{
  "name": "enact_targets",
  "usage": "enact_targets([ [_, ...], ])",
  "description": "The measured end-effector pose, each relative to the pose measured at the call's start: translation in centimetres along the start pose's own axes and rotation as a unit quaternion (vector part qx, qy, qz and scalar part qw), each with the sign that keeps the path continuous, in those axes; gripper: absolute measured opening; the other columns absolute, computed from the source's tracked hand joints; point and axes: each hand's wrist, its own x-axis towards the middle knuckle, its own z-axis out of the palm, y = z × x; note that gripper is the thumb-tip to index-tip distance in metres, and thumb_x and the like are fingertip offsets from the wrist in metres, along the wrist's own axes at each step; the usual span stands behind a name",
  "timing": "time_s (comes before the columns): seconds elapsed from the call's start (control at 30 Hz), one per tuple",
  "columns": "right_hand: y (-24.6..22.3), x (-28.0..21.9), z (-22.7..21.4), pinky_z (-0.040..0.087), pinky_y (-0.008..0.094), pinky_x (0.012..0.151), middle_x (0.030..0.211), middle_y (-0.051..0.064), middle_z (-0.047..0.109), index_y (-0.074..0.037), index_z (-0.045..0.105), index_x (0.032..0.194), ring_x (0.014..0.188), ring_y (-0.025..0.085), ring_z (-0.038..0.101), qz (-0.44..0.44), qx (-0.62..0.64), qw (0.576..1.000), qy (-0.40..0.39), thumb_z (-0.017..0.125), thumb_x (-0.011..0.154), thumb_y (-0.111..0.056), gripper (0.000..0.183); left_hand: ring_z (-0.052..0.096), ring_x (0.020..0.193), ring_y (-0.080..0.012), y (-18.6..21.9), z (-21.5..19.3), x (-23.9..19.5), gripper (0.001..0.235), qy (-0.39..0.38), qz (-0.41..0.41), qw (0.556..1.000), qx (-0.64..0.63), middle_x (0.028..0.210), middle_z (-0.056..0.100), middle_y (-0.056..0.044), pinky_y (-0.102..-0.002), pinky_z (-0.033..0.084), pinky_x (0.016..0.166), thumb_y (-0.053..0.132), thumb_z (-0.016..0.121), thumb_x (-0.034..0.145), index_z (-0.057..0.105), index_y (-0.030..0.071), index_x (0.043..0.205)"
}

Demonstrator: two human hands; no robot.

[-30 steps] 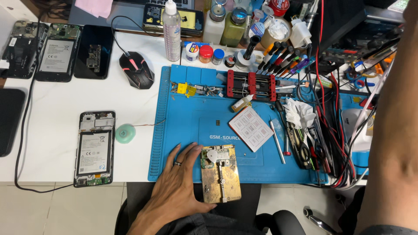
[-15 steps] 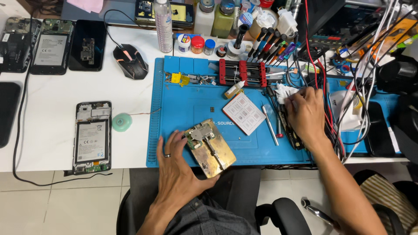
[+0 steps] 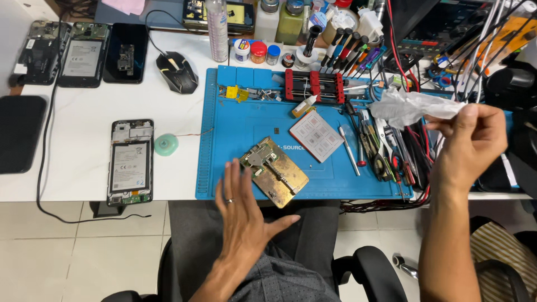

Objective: The person solders a small electronic component onto a circuit board using a soldering iron and solder wire. They then use tweezers to position the component and a tissue to wipe the board.

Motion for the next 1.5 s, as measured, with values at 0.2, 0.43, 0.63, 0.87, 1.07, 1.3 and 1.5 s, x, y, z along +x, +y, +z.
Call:
enact_targets([
  [0.2, -4.6, -3.9, -0.8, 0.077, 0.049, 0.096, 0.12, 0.021, 0.061, -0.001, 0.052, 0.127, 0.107, 0.028, 0.07, -0.046, -0.009, 0.999, 0.009, 0.064, 0.133, -0.029, 0.031, 0.038, 0.168, -0.0435, 7.1, -2.3, 0.4, 0.083, -0.03, 0.183, 0.96, -0.21, 0.179, 0.033, -0.024, -0.056, 0.047, 0.132, 0.039, 0.077, 0.111, 0.031, 0.008, 0.172],
  [0.43, -3.8, -7.9, -0.2, 0.058, 0.024, 0.085, 0.12, 0.016, 0.075, -0.005, 0.059, 0.12, 0.097, 0.013, 0.068, 0.066, -0.037, 0.997, -0.018, 0.064, 0.128, -0.02, 0.018, 0.017, 0.17, -0.0702, 14.8, 9.0, 9.8, 0.108, -0.105, 0.178, 0.903, -0.377, 0.183, 0.01, -0.051, -0.075, 0.033, 0.13, 0.018, 0.074, 0.102, 0.0, 0.036, 0.178],
  [0.63, 1.3, -7.6, -2.8, 0.068, 0.035, 0.091, 0.109, 0.006, 0.058, -0.011, 0.056, 0.117, 0.099, 0.013, 0.063, 0.046, 0.011, 0.997, 0.064, 0.07, 0.127, -0.031, 0.026, 0.06, 0.147, -0.045, 17.4, 15.8, 15.6, 0.047, -0.148, 0.162, 0.884, -0.412, 0.152, 0.063, -0.028, -0.052, 0.051, 0.124, -0.012, 0.044, 0.099, 0.069, 0.001, 0.137],
  [0.87, 2.7, -4.5, -6.0, 0.068, 0.047, 0.082, 0.105, 0.028, 0.057, 0.008, 0.05, 0.127, 0.087, 0.038, 0.073, -0.092, -0.085, 0.99, 0.068, 0.062, 0.141, -0.02, 0.033, 0.069, 0.093, -0.0389, 21.1, 15.0, 20.6, 0.028, -0.06, 0.286, 0.892, -0.344, 0.101, 0.058, -0.009, -0.06, 0.052, 0.069, -0.001, 0.046, 0.106, 0.059, 0.017, 0.122],
  [1.07, -0.4, -7.8, -2.9, 0.064, 0.038, 0.083, 0.108, 0.027, 0.067, 0.008, 0.05, 0.132, 0.089, 0.031, 0.073, 0.003, -0.142, 0.99, -0.026, 0.051, 0.137, -0.011, 0.019, 0.061, 0.097, -0.0364, 20.7, 12.8, 22.8, 0.032, -0.089, 0.226, 0.907, -0.343, 0.106, 0.055, -0.017, -0.057, 0.051, 0.08, 0.037, 0.049, 0.095, 0.072, 0.017, 0.105],
  [1.3, -0.3, -12.5, 0.0, 0.047, 0.056, 0.108, 0.129, 0.027, 0.058, 0.004, 0.062, 0.139, 0.123, 0.049, 0.056, -0.057, -0.407, 0.885, -0.22, 0.062, 0.108, -0.012, 0.035, 0.048, 0.083, -0.0159, 14.0, -4.3, 18.4, 0.036, -0.1, 0.114, 0.82, -0.551, 0.092, 0.04, -0.002, -0.034, 0.043, 0.079, 0.047, 0.045, 0.106, 0.048, 0.014, 0.091],
  [1.5, 0.0, -11.7, -0.3, 0.05, 0.056, 0.094, 0.124, 0.026, 0.057, -0.001, 0.069, 0.135, 0.111, 0.049, 0.058, -0.042, -0.444, 0.862, -0.241, 0.062, 0.105, 0.001, 0.03, 0.069, 0.065, -0.0192, 4.5, -8.5, 2.9, 0.021, -0.118, -0.091, 0.766, -0.625, 0.086, 0.078, -0.009, -0.031, 0.054, 0.061, 0.031, 0.063, 0.102, 0.062, 0.01, 0.101],
])
